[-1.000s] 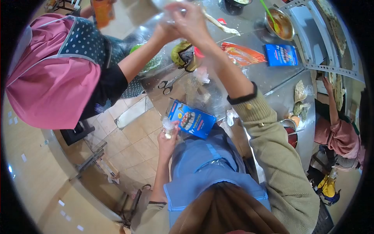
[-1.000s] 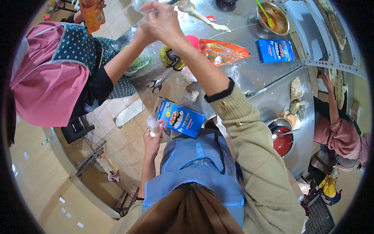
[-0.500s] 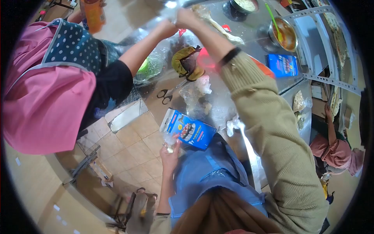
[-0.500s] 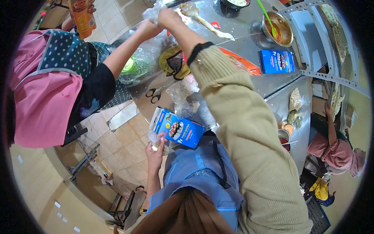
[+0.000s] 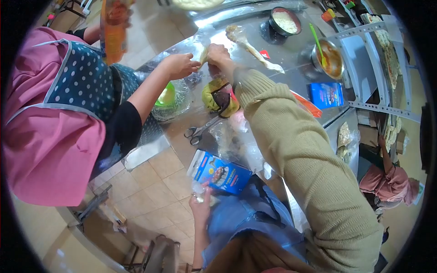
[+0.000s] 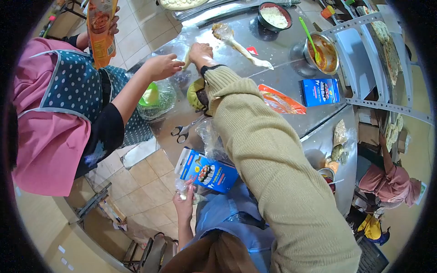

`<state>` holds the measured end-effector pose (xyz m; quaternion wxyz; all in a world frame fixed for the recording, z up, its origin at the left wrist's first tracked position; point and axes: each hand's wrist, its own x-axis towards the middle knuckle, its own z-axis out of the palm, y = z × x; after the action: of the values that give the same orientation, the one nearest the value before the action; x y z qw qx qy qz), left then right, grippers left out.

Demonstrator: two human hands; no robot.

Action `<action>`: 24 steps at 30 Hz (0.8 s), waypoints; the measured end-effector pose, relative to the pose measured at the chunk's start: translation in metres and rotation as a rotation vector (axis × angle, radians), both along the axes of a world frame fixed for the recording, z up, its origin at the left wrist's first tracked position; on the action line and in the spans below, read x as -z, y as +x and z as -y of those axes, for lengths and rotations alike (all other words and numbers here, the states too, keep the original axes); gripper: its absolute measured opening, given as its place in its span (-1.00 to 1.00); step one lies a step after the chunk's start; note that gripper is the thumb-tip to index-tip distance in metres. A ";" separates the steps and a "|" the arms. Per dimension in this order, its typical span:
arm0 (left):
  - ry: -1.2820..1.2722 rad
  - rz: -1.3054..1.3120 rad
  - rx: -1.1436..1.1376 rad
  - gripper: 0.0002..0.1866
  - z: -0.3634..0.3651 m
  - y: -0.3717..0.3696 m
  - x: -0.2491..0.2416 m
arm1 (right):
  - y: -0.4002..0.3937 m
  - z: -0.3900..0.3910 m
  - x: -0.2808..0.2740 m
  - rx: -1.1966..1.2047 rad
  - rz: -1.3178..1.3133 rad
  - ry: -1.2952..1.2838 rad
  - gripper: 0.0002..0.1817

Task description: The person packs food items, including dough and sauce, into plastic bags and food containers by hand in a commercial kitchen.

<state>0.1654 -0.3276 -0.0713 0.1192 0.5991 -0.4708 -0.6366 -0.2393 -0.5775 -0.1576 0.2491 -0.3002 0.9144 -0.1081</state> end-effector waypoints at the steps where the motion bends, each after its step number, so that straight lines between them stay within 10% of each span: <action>1: 0.005 -0.005 -0.014 -0.75 0.001 -0.001 -0.002 | -0.005 -0.001 -0.005 -0.099 -0.047 0.010 -0.66; 5: 0.005 -0.006 -0.025 -0.75 0.007 -0.008 -0.007 | -0.051 -0.003 -0.068 -0.639 0.179 0.328 -0.71; 15: 0.048 0.043 0.020 -0.75 0.016 -0.017 -0.004 | -0.207 -0.142 -0.008 -0.338 0.245 0.056 -0.62; 24: -0.018 0.072 0.119 -0.78 0.017 -0.031 0.008 | -0.195 -0.159 0.040 -0.556 -0.012 -0.255 -0.57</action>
<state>0.1343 -0.3443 -0.0792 0.0696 0.5913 -0.5153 -0.6164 -0.4344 -0.4189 -0.1971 0.2240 -0.5686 0.7777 -0.1476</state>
